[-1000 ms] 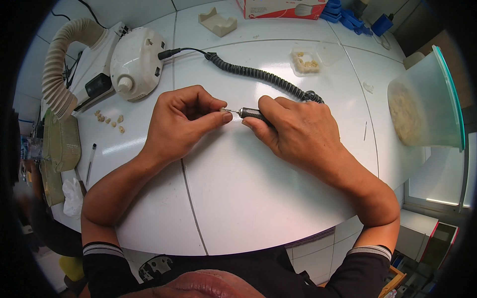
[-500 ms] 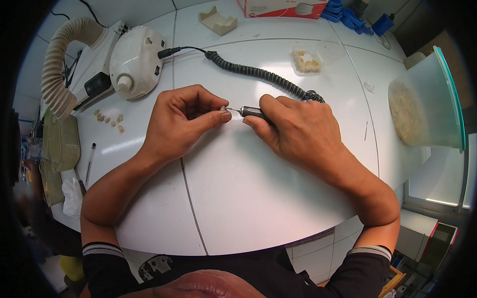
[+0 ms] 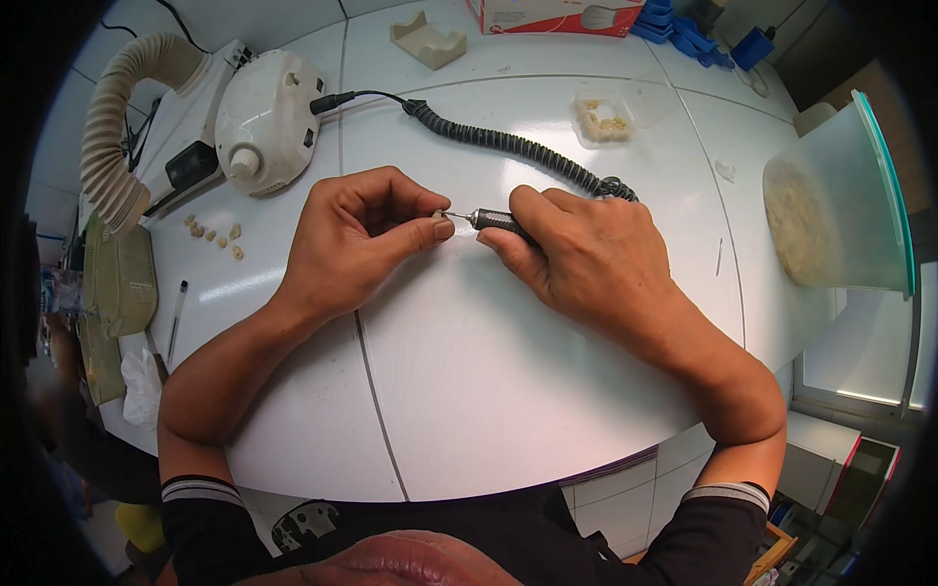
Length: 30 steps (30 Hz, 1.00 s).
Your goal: The person uses a rotary tool to polish a small dental prosthetic, turning it over by hand to work on different sides of the object at a workbench.
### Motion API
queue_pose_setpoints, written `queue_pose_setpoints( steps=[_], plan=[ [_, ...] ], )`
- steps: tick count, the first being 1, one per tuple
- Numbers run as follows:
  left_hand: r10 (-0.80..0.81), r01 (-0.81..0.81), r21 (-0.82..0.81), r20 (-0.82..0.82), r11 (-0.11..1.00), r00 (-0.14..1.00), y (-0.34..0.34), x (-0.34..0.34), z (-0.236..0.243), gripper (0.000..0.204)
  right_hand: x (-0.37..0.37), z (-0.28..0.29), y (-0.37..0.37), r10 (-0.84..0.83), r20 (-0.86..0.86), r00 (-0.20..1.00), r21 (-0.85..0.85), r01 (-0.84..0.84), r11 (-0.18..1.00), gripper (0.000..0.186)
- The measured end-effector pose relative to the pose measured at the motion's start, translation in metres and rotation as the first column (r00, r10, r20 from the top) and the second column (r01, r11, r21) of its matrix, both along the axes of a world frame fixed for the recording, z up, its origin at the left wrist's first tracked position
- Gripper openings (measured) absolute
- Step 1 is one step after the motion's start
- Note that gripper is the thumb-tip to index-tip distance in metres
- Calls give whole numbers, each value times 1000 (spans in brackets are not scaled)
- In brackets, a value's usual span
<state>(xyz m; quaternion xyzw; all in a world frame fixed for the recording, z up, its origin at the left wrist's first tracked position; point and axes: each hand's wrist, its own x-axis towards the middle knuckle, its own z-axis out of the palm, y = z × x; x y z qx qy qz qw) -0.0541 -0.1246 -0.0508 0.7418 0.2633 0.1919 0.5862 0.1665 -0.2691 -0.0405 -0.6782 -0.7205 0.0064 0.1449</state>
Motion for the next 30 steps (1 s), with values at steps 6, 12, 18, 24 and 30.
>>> queue_pose_setpoints(
  steps=[6,12,18,24,30],
  plan=[
    [0,0,4,-5,1000,1000,-1,0,0,17,0,0,-1,2,0,1000,5,-2,1000,43],
    [2,-2,17,-6,1000,1000,1,-1,-1,18,-2,-2,0,9,6,1000,21,-9,1000,44],
    [6,-6,19,-8,1000,1000,1,-1,0,17,-1,-3,0,4,8,1000,21,-4,1000,44],
    [2,-2,26,-7,1000,1000,0,-1,0,17,-1,-3,0,-1,4,1000,19,1,1000,45],
    [26,-23,39,-69,999,997,-2,-1,6,14,1,-1,1,12,-35,999,55,-10,998,41]
  ],
)
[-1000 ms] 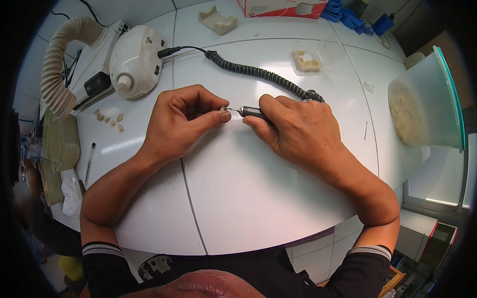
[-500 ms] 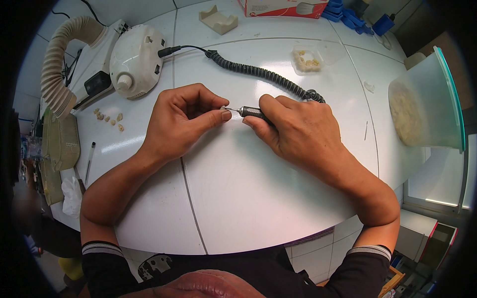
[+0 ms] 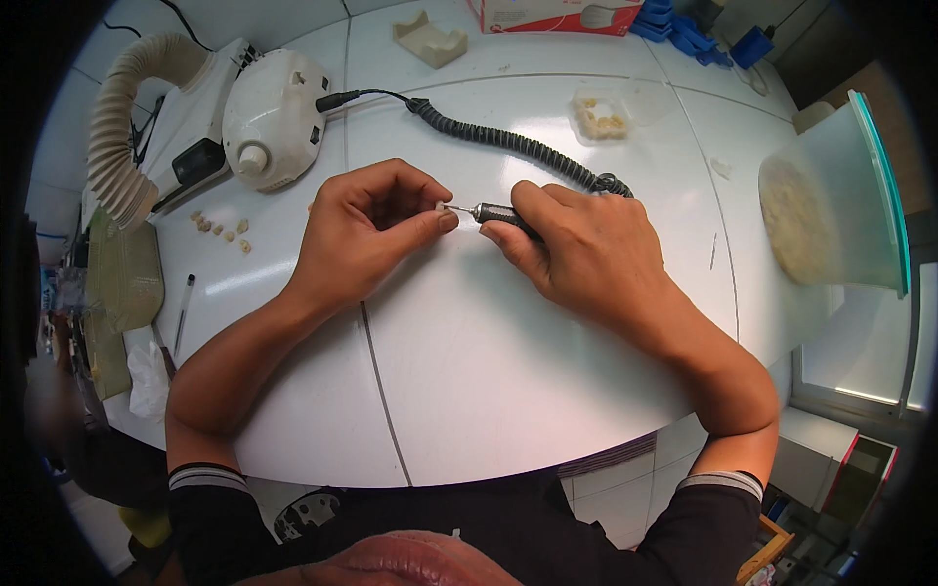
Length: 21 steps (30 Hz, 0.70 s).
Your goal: The person uses a rotary tool to polish a small dental prosthetic, turning it over by hand to work on different sides of the object at a workbench.
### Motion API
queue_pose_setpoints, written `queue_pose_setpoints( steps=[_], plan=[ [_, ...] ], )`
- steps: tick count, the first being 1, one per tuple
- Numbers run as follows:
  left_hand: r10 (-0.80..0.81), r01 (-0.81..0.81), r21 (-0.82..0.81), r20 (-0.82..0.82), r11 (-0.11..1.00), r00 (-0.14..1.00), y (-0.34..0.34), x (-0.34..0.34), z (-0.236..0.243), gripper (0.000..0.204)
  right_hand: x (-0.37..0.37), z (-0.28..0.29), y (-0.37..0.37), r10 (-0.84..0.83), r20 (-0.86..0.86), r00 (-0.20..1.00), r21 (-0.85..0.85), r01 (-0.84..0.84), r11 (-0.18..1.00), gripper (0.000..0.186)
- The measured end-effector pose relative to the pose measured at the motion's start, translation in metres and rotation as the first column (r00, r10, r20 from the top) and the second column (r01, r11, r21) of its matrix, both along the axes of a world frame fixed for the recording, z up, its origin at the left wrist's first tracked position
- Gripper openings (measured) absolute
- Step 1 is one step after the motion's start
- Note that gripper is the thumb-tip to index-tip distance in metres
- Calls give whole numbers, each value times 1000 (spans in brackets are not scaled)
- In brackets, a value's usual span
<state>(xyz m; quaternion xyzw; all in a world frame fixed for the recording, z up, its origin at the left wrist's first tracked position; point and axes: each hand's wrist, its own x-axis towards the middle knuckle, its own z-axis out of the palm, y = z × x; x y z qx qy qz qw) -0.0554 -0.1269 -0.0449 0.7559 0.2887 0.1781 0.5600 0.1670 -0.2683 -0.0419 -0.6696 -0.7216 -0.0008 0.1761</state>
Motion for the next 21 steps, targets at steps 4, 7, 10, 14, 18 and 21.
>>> queue_pose_setpoints(
  steps=[4,7,10,14,18,21],
  plan=[
    [50,-46,-69,61,997,997,2,2,-8,12,6,0,0,-6,-48,999,12,6,1000,37],
    [21,-13,-86,86,996,996,7,1,-9,12,9,5,-2,4,-19,1000,34,-3,999,37],
    [19,-14,-88,53,996,998,5,1,-6,13,14,10,-1,1,-4,1000,7,-1,1000,37],
    [4,-3,-71,19,998,1000,4,-1,-4,15,11,7,1,4,-3,1000,-41,-4,999,38],
    [18,-21,-122,-21,992,1000,3,0,1,15,11,8,3,33,7,999,-79,-33,996,40],
    [6,-1,-92,49,996,999,4,0,-5,14,12,8,4,48,2,999,-75,-47,996,41]
  ],
)
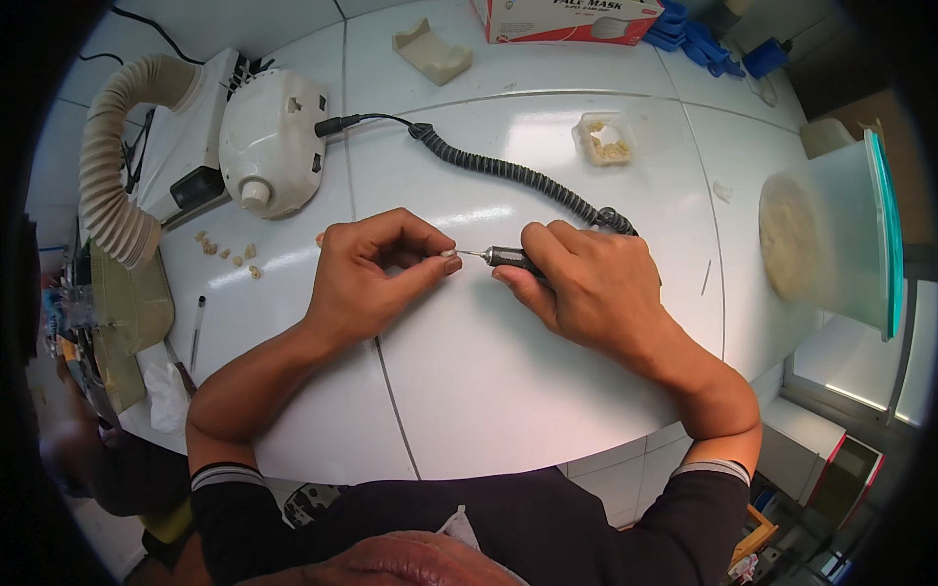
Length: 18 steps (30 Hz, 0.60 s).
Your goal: The person uses a rotary tool to polish a small dental prosthetic, turning it over by hand to work on different sides of the object at a workbench.
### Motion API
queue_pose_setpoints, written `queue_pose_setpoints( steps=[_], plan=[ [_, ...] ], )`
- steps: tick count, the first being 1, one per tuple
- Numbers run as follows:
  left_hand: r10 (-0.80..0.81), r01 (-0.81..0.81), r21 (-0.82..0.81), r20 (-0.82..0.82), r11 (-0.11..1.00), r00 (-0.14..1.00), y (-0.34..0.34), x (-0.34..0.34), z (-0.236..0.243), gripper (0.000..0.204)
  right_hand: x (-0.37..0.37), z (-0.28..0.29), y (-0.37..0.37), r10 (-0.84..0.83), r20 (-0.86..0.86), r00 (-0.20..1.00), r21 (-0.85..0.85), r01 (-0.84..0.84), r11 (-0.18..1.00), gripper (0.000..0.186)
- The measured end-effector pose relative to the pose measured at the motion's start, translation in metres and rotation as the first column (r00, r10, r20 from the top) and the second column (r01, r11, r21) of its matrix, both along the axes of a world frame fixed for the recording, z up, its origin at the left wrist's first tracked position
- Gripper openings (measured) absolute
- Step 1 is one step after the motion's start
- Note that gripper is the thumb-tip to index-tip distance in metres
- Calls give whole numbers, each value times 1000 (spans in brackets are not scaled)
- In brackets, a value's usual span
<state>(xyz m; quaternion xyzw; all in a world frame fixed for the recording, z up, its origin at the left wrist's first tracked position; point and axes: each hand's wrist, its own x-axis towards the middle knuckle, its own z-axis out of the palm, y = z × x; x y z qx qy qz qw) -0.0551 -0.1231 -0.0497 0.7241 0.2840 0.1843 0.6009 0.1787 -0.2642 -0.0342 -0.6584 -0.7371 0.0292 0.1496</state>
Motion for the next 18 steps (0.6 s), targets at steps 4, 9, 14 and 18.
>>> queue_pose_setpoints(
  steps=[4,9,14,18],
  plan=[
    [-18,20,115,-14,993,1000,-1,-1,1,13,1,1,0,5,-11,1000,-9,-5,1000,40],
    [4,-4,87,-2,996,1000,-1,-1,1,12,0,3,2,30,-13,999,-13,-30,999,41],
    [-20,21,105,-12,994,1000,-1,-1,0,11,-1,3,2,30,-3,1000,-21,-30,999,43],
    [-27,28,109,-11,994,1000,0,-1,0,10,-1,2,2,29,-4,1000,-23,-29,999,43]
  ],
)
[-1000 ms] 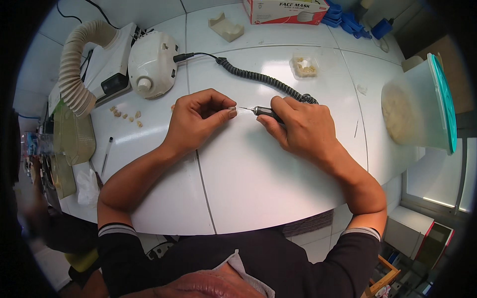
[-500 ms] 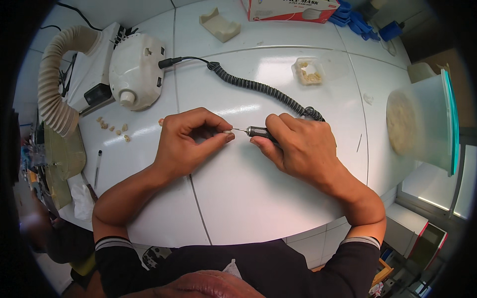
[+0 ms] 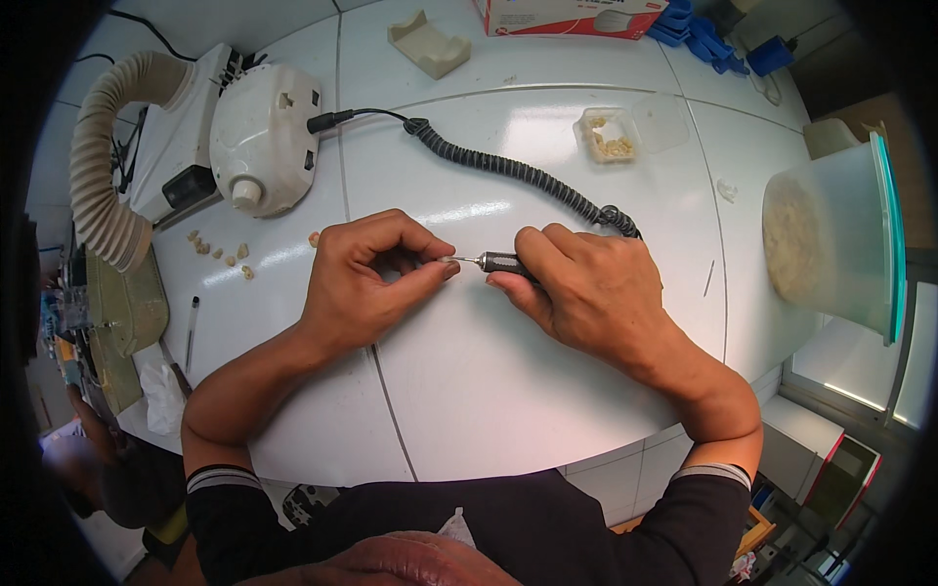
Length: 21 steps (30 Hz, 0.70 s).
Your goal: The person uses a rotary tool to polish a small dental prosthetic, turning it over by hand to work on different sides of the object at a workbench.
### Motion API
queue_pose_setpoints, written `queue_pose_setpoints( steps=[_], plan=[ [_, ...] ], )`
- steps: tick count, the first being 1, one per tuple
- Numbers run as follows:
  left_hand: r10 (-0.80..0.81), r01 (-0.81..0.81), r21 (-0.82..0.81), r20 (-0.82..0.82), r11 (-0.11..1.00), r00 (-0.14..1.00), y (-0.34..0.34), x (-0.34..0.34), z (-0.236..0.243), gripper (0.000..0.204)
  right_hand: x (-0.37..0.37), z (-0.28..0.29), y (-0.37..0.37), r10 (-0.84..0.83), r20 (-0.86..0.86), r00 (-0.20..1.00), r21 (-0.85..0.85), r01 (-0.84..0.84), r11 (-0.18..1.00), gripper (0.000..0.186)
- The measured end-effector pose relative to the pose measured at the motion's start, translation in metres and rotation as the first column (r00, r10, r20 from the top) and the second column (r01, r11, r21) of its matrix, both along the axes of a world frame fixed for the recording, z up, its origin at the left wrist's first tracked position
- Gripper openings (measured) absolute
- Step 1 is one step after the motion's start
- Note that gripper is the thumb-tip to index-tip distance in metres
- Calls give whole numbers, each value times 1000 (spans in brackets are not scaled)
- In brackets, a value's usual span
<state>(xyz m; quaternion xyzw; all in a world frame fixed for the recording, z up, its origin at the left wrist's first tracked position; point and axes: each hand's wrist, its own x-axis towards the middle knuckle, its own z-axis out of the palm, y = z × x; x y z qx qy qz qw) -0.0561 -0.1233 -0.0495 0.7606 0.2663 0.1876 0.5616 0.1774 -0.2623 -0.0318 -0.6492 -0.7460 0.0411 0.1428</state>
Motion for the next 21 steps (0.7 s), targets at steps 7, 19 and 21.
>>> queue_pose_setpoints(
  steps=[7,19,21],
  plan=[
    [-4,3,-14,-13,1000,1000,0,0,2,10,0,-2,0,-7,1,1000,-4,7,1000,44],
    [-6,6,-31,-19,1000,1000,1,0,2,11,0,-2,-1,-11,-3,1000,-27,11,1000,45],
    [3,-3,-25,-26,1000,1000,0,0,3,11,0,-1,0,-9,-2,1000,-18,8,1000,45]
  ],
)
